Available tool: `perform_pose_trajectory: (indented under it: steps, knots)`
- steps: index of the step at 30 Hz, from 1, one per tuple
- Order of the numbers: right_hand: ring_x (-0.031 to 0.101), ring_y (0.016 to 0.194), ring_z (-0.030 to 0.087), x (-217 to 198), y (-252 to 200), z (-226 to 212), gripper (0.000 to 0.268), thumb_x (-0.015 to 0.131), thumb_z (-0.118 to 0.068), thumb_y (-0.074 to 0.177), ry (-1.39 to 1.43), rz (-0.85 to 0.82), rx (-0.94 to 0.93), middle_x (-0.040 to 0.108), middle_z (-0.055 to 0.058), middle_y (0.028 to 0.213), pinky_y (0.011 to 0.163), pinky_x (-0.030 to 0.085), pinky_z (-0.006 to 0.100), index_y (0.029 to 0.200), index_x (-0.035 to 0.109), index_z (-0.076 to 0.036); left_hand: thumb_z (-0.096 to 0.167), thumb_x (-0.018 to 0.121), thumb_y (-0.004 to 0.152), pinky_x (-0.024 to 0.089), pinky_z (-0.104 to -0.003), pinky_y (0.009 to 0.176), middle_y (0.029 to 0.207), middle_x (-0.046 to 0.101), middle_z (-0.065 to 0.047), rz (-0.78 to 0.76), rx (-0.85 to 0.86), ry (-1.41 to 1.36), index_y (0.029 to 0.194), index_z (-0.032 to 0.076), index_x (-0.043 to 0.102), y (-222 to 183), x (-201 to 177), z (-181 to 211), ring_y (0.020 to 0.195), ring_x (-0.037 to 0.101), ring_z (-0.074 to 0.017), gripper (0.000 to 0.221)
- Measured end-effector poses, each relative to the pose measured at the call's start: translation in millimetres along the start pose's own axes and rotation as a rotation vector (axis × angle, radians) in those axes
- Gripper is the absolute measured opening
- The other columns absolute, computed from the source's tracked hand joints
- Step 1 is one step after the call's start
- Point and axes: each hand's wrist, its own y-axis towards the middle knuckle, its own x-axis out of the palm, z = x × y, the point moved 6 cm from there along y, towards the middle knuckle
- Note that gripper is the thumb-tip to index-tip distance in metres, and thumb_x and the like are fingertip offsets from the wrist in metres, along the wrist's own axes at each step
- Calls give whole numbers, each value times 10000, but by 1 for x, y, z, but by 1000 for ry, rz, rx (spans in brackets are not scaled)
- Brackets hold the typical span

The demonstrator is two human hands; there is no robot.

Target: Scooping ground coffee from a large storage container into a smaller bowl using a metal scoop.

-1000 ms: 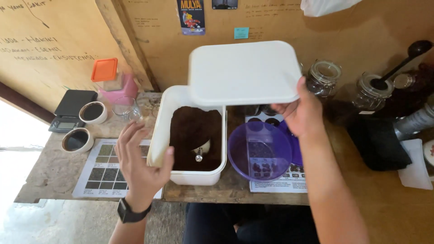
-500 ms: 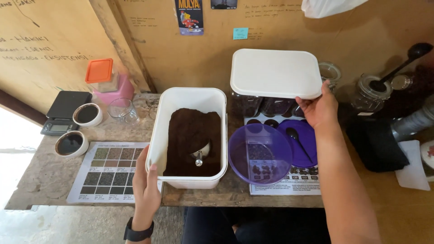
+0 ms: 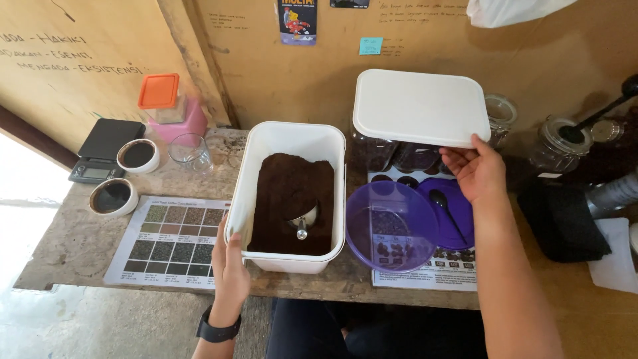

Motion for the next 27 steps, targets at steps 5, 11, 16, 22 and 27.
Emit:
perform_pose_trajectory:
  steps: [5, 11, 16, 22, 27]
  knots:
    - [775, 858, 283, 2, -4, -2, 354, 685, -163, 933, 33, -27, -66, 747, 181, 995, 745, 687, 293, 1237, 643, 15, 505, 436, 934, 443, -425, 1137, 1485, 544, -150, -3, 61, -71, 1540, 55, 401, 1, 2, 7, 1385, 521, -307, 756]
    - [775, 866, 302, 1, -15, 3, 415, 666, -343, 984, -39, -18, -33, 749, 187, 961, 749, 679, 320, 1166, 661, 30, 148, 526, 821, 455, -407, 1122, 1372, 663, -109, -144, -96, -12, 1398, 52, 529, 12, -2, 53, 1284, 618, -247, 585]
    - [596, 492, 182, -24, -34, 31, 165, 727, -277, 955, -249, 298, -283, 640, 71, 698, 340, 493, 265, 872, 625, -177, -138, 532, 789, 412, -583, 1096, 1354, 610, -289, -176, 9, -352, 1497, -69, 464, 35, -1, -4, 1309, 561, -430, 715]
    - [759, 754, 233, 154, -229, 19, 131, 756, -275, 912, -1051, -491, -644, 764, 49, 758, 614, 612, 306, 959, 791, -157, -175, 450, 679, 371, -584, 1153, 1445, 566, -246, -161, 52, -399, 1503, -55, 459, 32, 1, -6, 1377, 489, -364, 832]
    - [723, 956, 318, 222, -277, 73, 267, 671, -315, 947, -1313, -1041, -740, 724, 109, 935, 785, 598, 406, 1083, 763, -105, -161, 443, 673, 400, -578, 1137, 1453, 571, -232, -176, 74, -388, 1524, -29, 450, 33, 0, -10, 1374, 502, -369, 862]
